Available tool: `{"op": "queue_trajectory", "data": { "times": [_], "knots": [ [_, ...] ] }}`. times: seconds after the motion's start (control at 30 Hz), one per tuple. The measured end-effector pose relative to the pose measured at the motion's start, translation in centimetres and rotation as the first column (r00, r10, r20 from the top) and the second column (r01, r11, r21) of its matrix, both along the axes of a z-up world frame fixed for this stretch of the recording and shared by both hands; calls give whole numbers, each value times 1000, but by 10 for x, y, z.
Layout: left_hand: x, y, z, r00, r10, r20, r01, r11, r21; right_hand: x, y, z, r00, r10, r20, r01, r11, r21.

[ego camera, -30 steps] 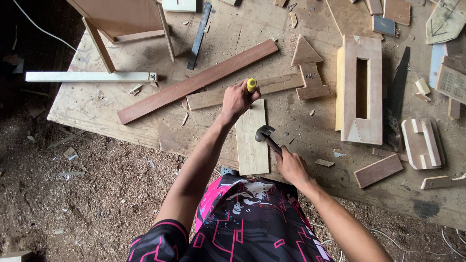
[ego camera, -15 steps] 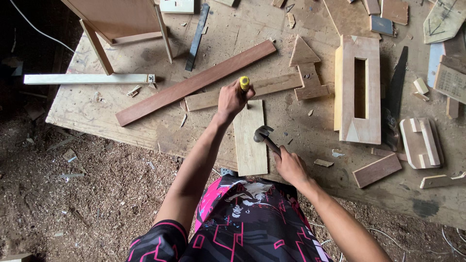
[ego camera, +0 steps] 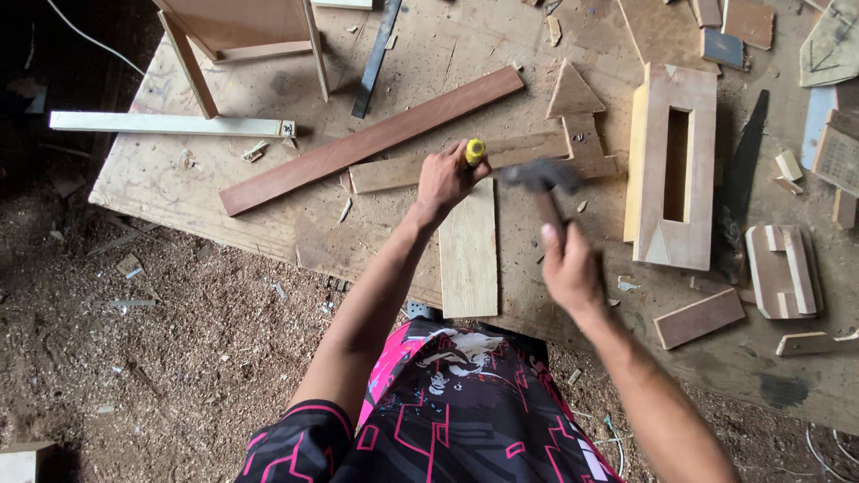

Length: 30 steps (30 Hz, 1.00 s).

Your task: The person uses a chisel and hammer to carve a rectangular piece of wood on a workbench. They repeatedly strike the chisel to remove wood, then scrape the surface with the chisel. The person flips the wood over and continues working on the other side.

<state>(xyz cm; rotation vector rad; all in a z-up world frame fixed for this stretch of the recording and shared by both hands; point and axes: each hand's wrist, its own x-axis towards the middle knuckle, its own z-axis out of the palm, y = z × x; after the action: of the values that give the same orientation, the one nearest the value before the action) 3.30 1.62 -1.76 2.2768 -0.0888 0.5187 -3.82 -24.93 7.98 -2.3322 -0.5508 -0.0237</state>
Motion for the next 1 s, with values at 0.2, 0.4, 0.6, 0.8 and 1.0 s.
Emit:
{"op": "queue_trajectory", "data": {
  "times": [0.2,0.4,0.6,0.8,1.0],
  "knots": [
    [2,-5,13,1000,-15,24,15,1000,-5,41,29,79,951,97,292,-136,984,117],
    [-5,3,9,999,-11,53,11,1000,-11,52,58,122,982,26,-188,-85,946,-313],
    [-1,1,2,1000,-4,-6,4,1000,-21,58,53,137,978,175,113,-193,966,173],
    [2,2,5,998,6,-60,-3,999,42,47,44,100,985,86,-147,-125,952,-280],
    [-5,27,-11,979,169,-114,-202,876,-438,9,14,34,999,30,16,-29,998,-59]
  ]
}}
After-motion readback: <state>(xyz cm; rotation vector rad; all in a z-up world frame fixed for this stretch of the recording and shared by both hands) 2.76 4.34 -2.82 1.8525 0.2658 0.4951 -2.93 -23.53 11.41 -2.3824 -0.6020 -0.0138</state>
